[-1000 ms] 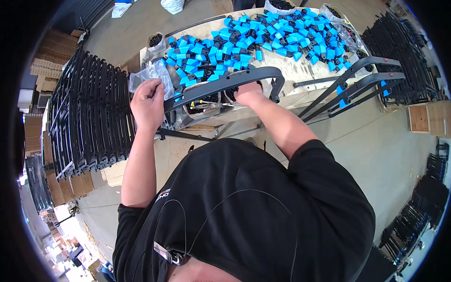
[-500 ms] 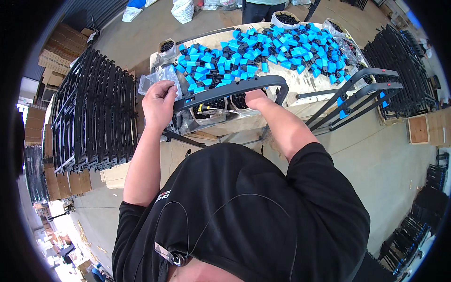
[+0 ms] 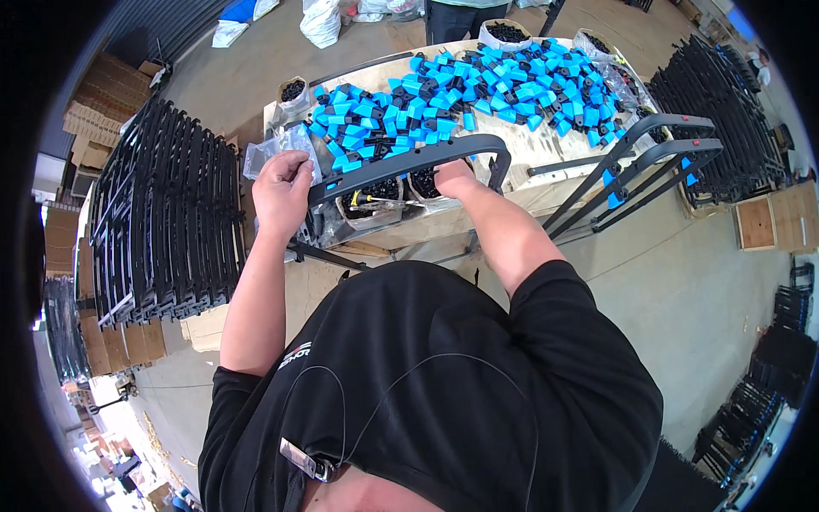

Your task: Assembling metal frame components by attaching plastic caps and connectors using hand tools.

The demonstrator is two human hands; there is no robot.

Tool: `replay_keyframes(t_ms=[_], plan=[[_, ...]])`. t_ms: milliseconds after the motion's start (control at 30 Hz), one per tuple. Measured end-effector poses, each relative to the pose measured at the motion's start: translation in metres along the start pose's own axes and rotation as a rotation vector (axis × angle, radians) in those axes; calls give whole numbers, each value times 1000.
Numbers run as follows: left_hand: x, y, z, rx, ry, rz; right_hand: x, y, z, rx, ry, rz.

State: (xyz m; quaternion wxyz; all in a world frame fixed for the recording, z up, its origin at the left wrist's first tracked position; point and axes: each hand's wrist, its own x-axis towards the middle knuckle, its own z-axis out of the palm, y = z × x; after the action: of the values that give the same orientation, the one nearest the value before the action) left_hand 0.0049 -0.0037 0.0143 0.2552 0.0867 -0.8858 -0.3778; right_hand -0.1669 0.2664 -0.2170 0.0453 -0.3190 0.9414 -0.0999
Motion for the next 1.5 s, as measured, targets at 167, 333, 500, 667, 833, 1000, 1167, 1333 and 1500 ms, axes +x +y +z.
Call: replay_keyframes(t_ms=[167, 333, 500, 667, 833, 1000, 1167, 1333, 1500], plan=[[-1, -1, -2, 12, 4, 20, 1, 8, -18, 634, -61, 307], [1, 1, 1, -18, 21, 18, -8, 23, -27, 1426, -145, 594], [1, -4, 0, -32, 9, 7, -41, -6, -64, 2089, -196, 468], [1, -2, 0, -18, 10, 13, -54, -40, -91, 2255, -418, 603], [-1, -2, -1, -22, -1, 23, -61, -62, -92, 2327, -392, 659], [-26, 28, 1, 60, -16, 455, -87, -74, -101, 2325, -353, 671], [-59, 65, 45, -183, -524, 269, -104, -89, -105, 2491, -505, 480], [-59, 50, 43, -82, -552, 291, -112, -85, -89, 2397, -490, 582], [-59, 39, 3, -161, -398, 294, -122, -86, -106, 2363, -639, 566]])
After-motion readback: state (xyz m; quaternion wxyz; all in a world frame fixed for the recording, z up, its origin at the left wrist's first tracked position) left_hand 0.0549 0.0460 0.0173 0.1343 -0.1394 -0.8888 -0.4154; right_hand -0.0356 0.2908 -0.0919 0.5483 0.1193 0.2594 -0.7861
